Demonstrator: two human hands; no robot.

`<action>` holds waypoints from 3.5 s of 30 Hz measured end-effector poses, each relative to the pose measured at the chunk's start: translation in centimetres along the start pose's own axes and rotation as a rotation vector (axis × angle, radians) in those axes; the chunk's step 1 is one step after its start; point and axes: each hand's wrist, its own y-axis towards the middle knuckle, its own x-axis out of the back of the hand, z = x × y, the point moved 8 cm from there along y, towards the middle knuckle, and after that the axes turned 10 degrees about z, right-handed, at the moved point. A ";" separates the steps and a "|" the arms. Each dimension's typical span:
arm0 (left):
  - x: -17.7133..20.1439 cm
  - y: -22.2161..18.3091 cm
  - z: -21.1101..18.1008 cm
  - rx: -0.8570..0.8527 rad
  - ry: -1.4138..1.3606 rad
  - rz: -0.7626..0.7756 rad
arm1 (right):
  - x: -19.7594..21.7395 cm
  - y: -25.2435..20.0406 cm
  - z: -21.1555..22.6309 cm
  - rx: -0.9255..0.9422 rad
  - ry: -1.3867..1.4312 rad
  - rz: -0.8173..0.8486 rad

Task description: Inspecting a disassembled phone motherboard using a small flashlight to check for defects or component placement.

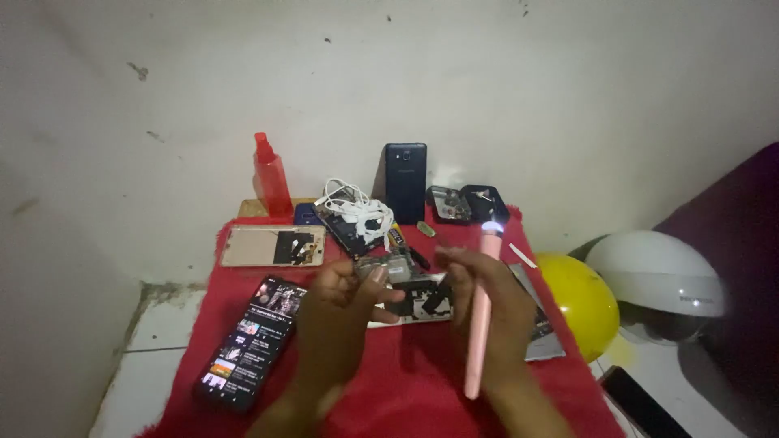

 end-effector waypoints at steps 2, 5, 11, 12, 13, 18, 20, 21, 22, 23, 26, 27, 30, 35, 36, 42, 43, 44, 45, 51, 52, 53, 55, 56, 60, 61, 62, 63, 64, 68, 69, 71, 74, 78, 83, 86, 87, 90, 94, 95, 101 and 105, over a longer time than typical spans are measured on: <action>-0.4 1.4 1.6 -0.083 -0.129 0.089 | -1.3 0.7 -0.1 0.124 0.072 0.315; -0.5 0.4 0.4 -0.020 0.084 0.100 | -2.3 0.9 0.0 0.081 0.014 0.478; -1.1 0.5 1.0 -0.123 -0.009 0.192 | -1.8 0.9 -0.4 0.031 0.116 0.427; -0.5 0.8 0.5 -0.123 -0.003 0.186 | -1.7 1.2 -0.4 0.032 0.125 0.427; -0.1 0.7 -0.6 -0.204 0.373 0.172 | -1.5 1.3 -0.6 0.026 0.062 0.418; 2.6 -3.2 -7.9 -0.752 1.025 0.090 | -0.9 1.5 -0.9 0.120 -0.151 0.342; 7.2 -3.1 -4.7 0.245 1.307 0.016 | -0.7 1.9 0.0 0.139 -0.151 0.338; 8.2 -3.5 -4.1 0.245 1.306 0.005 | -0.8 2.0 0.0 0.147 -0.145 0.338; 9.2 -3.8 -2.9 0.313 1.352 0.048 | -1.3 2.1 -0.6 0.076 -0.197 0.387; 10.1 -4.1 -1.8 0.382 1.400 0.096 | -1.6 2.0 -1.4 -0.001 -0.250 0.432; 10.3 -5.9 -1.9 0.473 1.308 0.101 | -1.7 2.2 -1.2 -0.005 -0.213 0.420; 10.2 -6.2 -2.1 0.473 1.309 0.103 | -1.7 2.1 -1.3 -0.007 -0.213 0.419; 10.6 -7.1 -2.1 0.576 1.285 0.095 | -1.7 2.0 -1.1 0.005 -0.256 0.422; 13.2 -5.4 -0.4 0.538 1.505 0.164 | -1.7 2.3 -1.5 -0.025 -0.218 0.430; 13.0 -5.2 -0.2 0.535 1.506 0.164 | -1.7 2.1 -1.7 -0.025 -0.219 0.427; 12.4 -5.9 -1.9 0.542 1.263 0.104 | -1.9 2.0 -1.9 -0.077 -0.214 0.439; 13.6 -6.1 -1.8 0.533 1.173 0.071 | -1.9 1.9 -1.7 -0.025 -0.181 0.428; 14.8 -6.3 -1.6 0.523 1.082 0.039 | -1.9 1.8 -1.4 0.027 -0.148 0.418; 15.5 -6.5 -1.9 0.526 1.079 0.037 | -1.9 1.7 -1.3 0.028 -0.147 0.422; 19.1 -8.1 -0.5 0.571 0.391 -0.062 | -2.4 2.0 -1.5 -0.044 -0.204 0.451; 18.1 -9.0 -1.8 0.638 0.380 -0.109 | -2.3 1.9 -1.3 -0.036 -0.200 0.445; 17.0 -10.0 -3.0 0.708 0.366 -0.154 | -2.3 1.8 -1.3 -0.027 -0.196 0.443; 19.0 -9.4 -2.9 0.680 0.614 -0.160 | -2.6 2.0 -1.4 -0.083 -0.234 0.473; 19.9 -8.9 -3.4 0.633 0.862 -0.157 | -2.7 2.2 -1.8 -0.141 -0.271 0.498; 27.8 -7.2 1.8 0.648 0.944 -0.283 | -2.1 1.8 -0.9 0.069 -0.202 0.384; 31.0 -6.2 4.8 0.630 0.904 -0.325 | -2.1 1.9 -0.7 0.045 -0.188 0.412; 34.2 -5.3 7.8 0.612 0.864 -0.367 | -2.2 2.0 -0.6 0.020 -0.174 0.439; 32.2 -5.5 8.0 0.607 0.866 -0.360 | -2.2 1.9 -0.9 0.018 -0.180 0.434; 30.8 -6.5 9.3 0.744 0.747 -0.400 | -2.3 1.8 -0.9 0.046 -0.176 0.429; 28.6 -7.9 12.1 0.800 0.659 -0.443 | -1.8 0.8 -1.1 0.287 0.009 0.176; 29.6 -7.7 13.0 0.762 0.672 -0.451 | -1.9 0.7 -1.2 0.287 0.007 0.182; 31.5 -7.5 15.1 0.683 0.694 -0.471 | -2.0 0.6 -1.4 0.292 0.029 0.148; 36.6 -6.4 18.0 0.561 0.730 -0.510 | -1.9 0.6 -0.9 0.297 0.064 0.150; 43.6 -4.6 19.8 0.393 0.803 -0.558 | -1.6 0.8 -0.3 0.280 0.198 0.191; 46.9 -3.2 17.9 0.179 0.885 -0.614 | -1.4 1.3 0.3 0.217 0.261 0.210; 42.5 -2.5 12.9 0.042 0.918 -0.642 | -1.9 0.8 -0.6 0.197 0.317 0.240; 39.1 -2.0 9.7 -0.002 0.925 -0.655 | -1.6 0.9 -0.2 0.202 0.316 0.244; 28.9 -3.4 0.1 -0.087 0.939 -0.681 | -1.7 0.8 1.0 0.266 0.179 0.296; 19.4 9.6 -1.1 -0.369 0.150 0.030 | -1.4 0.9 1.3 0.291 0.147 0.270; 14.6 14.9 3.2 -0.286 -0.548 0.561 | -1.1 0.9 1.5 0.306 0.147 0.273; -1.7 2.4 -0.4 -0.247 0.153 0.159 | -2.2 0.4 -0.3 0.354 0.240 0.311; -2.4 1.1 2.1 -0.080 0.108 0.261 | -2.5 0.1 0.2 0.279 0.222 0.392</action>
